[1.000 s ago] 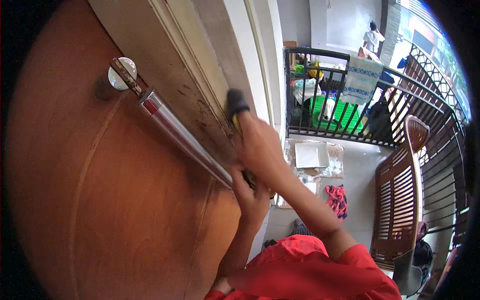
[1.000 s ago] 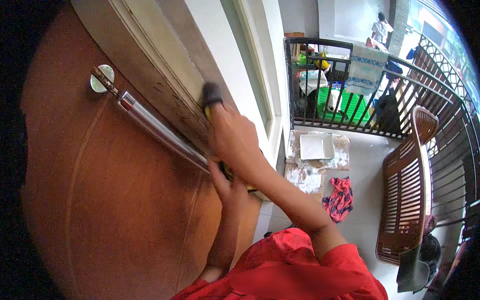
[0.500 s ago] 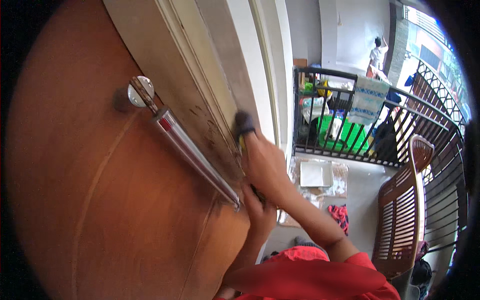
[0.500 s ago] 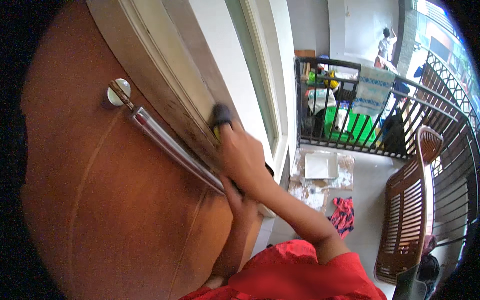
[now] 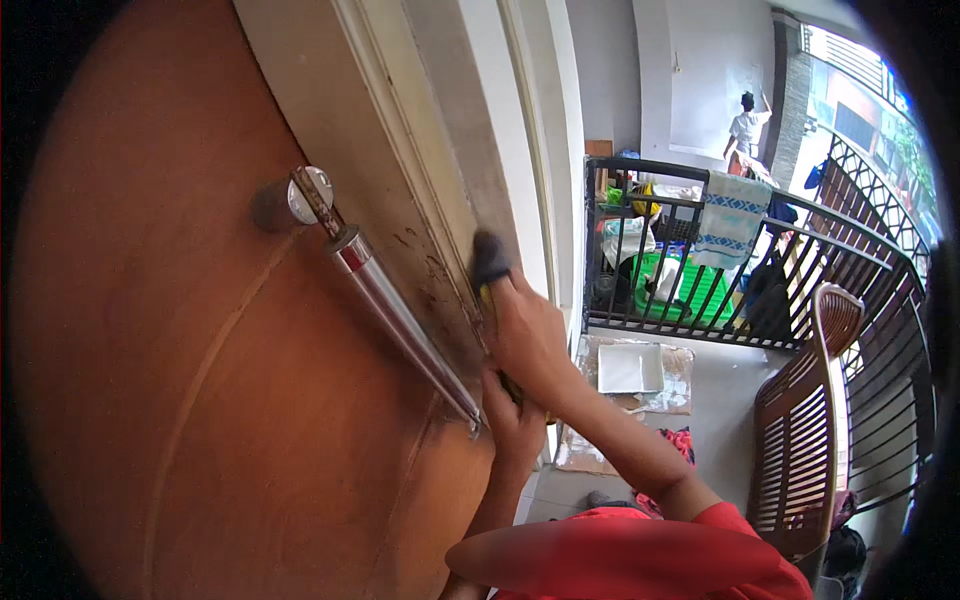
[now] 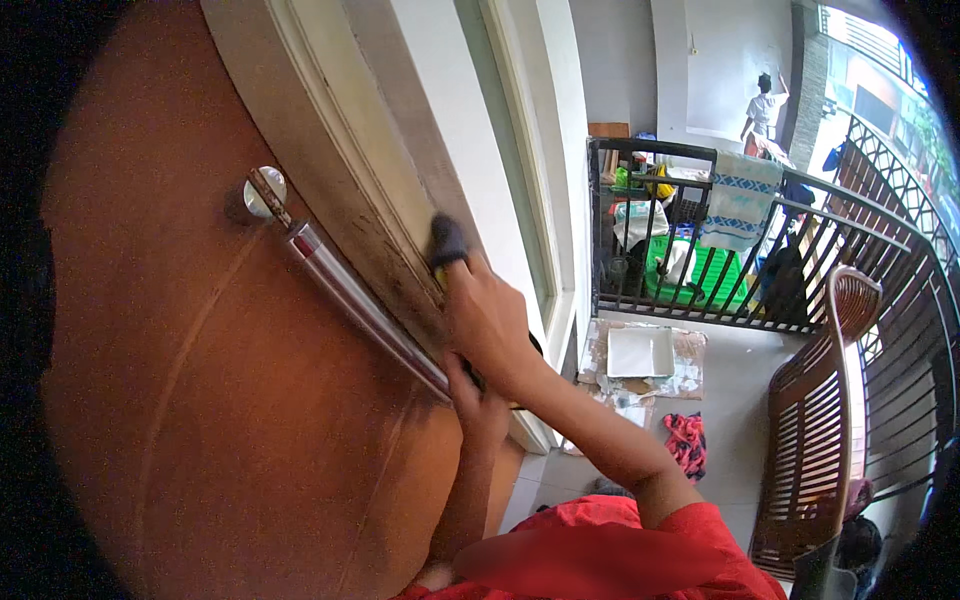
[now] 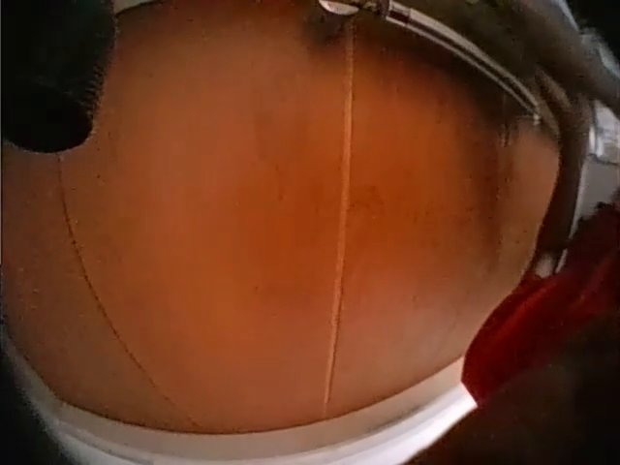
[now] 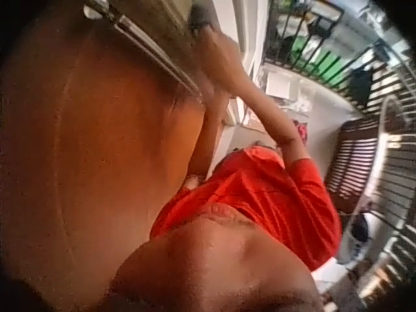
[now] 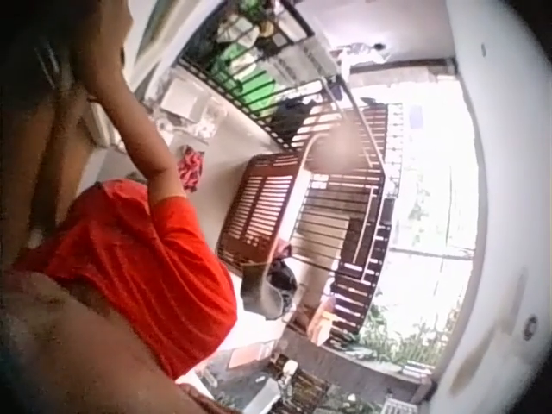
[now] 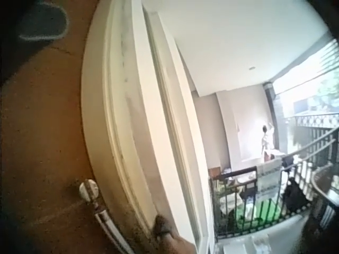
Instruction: Cleaning and painting or sanding the trim of a wooden door frame.
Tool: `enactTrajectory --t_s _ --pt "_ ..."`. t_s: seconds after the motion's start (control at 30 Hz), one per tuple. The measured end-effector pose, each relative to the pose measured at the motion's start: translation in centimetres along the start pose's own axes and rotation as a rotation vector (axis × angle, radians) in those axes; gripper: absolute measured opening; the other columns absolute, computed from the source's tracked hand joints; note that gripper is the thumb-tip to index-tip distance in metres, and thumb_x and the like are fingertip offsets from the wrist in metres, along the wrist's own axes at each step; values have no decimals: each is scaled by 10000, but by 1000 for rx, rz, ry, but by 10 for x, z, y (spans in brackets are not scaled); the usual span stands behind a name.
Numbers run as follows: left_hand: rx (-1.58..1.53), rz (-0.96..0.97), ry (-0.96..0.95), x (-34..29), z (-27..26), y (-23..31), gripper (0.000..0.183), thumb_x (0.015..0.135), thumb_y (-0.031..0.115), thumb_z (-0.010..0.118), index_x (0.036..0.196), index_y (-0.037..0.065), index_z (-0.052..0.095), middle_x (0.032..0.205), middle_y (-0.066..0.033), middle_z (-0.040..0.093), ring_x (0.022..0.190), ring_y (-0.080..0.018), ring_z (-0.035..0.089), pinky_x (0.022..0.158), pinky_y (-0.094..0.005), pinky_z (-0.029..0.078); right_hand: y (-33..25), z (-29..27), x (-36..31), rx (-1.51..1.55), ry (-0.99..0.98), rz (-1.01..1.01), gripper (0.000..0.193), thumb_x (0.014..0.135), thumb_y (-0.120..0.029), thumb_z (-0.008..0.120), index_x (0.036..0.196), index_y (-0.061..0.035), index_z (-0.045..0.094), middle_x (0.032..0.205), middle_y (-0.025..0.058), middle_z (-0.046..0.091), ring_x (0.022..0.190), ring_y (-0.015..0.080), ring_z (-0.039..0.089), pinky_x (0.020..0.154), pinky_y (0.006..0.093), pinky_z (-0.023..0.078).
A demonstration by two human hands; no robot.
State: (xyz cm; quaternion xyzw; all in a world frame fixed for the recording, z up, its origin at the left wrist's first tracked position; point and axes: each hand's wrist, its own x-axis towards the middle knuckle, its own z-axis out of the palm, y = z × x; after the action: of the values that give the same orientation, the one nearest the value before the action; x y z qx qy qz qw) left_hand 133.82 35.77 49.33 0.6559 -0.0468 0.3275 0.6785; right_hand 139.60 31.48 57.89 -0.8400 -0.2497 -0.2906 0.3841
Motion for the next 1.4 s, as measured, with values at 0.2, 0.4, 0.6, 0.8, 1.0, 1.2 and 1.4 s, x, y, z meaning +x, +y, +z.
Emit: enactTrajectory --t_s 0.2,0.4,0.6,0.8,1.0,1.2,1.4 --pt "125 -115 -32 -68 6 -41 563 765 140 646 1190 -8 308 1082 -125 467 988 -186 461 849 -328 377 35 23 -73 9 -281 210 174 772 -60 474 941 -23 487 877 196 552 715 405 565 590 475 458" --pt "15 -77 11 -41 4 -37 612 801 196 649 1264 28 286 1244 -99 366 1126 -192 363 960 -340 291 13 -2 -22 48 -122 59 142 743 -38 495 882 -26 473 847 170 527 727 379 566 596 446 465" --pt "-28 -70 2 -31 -1 -27 451 826 177 586 1173 2 356 1119 -134 454 1014 -197 452 864 -324 367 19 8 -25 97 -52 10 150 747 -50 503 890 -21 465 831 161 525 702 370 562 586 439 464" --pt "139 -267 -71 -100 0 -74 496 809 156 606 1198 3 338 1137 -133 458 1048 -203 450 873 -330 376 64 48 -118 16 -343 239 146 770 -82 507 900 -27 469 821 162 530 752 362 564 611 443 460" --pt "11 -227 -5 -91 -14 -60 602 832 200 621 1296 47 268 1250 -77 387 1135 -179 390 957 -321 323 24 13 -77 305 -205 192 276 757 -49 498 1032 -33 479 932 166 530 777 370 564 651 443 455" --pt "49 -155 -3 -57 -8 -30 598 828 170 618 1301 60 269 1252 -75 381 1134 -156 386 942 -309 337 26 24 -52 227 -136 134 239 755 -96 533 976 -37 466 903 151 526 714 365 569 584 456 455" --pt "163 -341 -72 -120 -15 -104 592 801 164 611 1282 20 298 1221 -107 440 1116 -191 433 925 -322 360 75 66 -134 170 -334 316 186 779 -117 519 937 -29 477 873 161 529 717 362 572 579 456 454"
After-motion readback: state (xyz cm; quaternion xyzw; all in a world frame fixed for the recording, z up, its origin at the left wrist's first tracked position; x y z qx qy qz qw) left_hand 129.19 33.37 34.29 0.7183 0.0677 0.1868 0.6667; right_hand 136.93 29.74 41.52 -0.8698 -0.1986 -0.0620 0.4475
